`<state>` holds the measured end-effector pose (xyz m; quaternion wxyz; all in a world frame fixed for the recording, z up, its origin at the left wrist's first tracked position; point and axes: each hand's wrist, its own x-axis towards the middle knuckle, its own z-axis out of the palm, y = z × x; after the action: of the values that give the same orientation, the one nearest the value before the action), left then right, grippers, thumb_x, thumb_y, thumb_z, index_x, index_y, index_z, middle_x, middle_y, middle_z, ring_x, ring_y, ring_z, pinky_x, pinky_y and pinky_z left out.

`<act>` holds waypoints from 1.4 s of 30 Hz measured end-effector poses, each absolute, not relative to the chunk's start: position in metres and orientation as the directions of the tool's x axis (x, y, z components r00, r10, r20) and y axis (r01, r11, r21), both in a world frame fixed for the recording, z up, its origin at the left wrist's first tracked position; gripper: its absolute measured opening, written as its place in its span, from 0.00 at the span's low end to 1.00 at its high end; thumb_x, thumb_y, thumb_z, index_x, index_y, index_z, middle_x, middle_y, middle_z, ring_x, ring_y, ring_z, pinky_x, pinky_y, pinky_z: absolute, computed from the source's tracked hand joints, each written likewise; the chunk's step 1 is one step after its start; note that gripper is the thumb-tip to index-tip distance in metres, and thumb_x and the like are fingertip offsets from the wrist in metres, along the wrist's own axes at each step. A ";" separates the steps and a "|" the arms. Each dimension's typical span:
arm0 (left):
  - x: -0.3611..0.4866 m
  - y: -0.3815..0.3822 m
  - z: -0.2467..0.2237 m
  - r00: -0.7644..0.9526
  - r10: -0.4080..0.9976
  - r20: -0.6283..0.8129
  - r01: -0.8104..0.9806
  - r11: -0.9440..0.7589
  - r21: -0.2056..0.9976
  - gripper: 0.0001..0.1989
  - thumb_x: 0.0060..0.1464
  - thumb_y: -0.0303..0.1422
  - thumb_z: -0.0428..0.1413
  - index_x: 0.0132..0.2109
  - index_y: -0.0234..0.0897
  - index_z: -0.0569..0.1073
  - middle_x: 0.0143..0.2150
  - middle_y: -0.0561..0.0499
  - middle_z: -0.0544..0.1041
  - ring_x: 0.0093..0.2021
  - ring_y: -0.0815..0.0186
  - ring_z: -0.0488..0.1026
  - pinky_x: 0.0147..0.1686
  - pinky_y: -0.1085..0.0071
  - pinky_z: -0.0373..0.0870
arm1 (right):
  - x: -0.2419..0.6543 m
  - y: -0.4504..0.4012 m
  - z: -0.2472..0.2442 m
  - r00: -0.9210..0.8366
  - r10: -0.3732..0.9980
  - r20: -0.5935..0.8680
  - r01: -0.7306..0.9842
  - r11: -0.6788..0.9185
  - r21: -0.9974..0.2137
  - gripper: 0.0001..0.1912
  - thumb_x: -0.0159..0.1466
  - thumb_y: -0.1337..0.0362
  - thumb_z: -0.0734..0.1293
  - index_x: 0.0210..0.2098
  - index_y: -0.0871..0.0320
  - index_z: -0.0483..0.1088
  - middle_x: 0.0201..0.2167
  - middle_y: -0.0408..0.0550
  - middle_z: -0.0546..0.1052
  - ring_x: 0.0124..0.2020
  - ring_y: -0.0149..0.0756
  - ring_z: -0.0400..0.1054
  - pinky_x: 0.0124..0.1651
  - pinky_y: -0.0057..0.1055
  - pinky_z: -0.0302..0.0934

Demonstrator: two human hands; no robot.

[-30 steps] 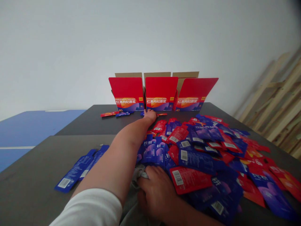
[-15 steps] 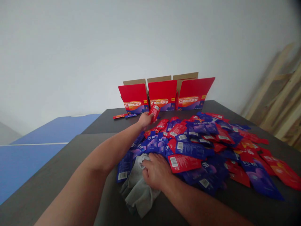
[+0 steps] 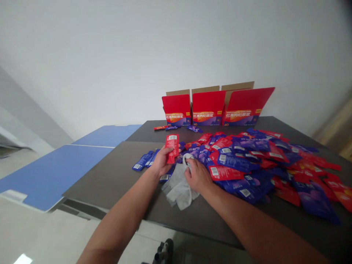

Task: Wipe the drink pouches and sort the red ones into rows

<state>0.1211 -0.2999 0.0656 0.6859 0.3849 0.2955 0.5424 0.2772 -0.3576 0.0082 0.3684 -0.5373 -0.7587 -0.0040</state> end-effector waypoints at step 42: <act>0.107 -0.292 0.051 0.747 0.635 -0.198 -0.389 0.659 0.644 0.24 0.62 0.40 0.47 0.57 0.26 0.68 0.44 0.34 0.79 0.36 0.57 0.79 0.35 0.63 0.75 | 0.291 -0.360 0.012 -0.194 0.561 0.805 0.658 0.683 -0.318 0.16 0.68 0.63 0.58 0.54 0.56 0.65 0.43 0.53 0.72 0.46 0.41 0.66 0.50 0.40 0.63</act>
<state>0.1073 -0.2919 0.0508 0.8867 0.2955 0.2078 0.2886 0.2914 -0.3604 0.0122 0.4969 -0.3953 -0.7710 -0.0486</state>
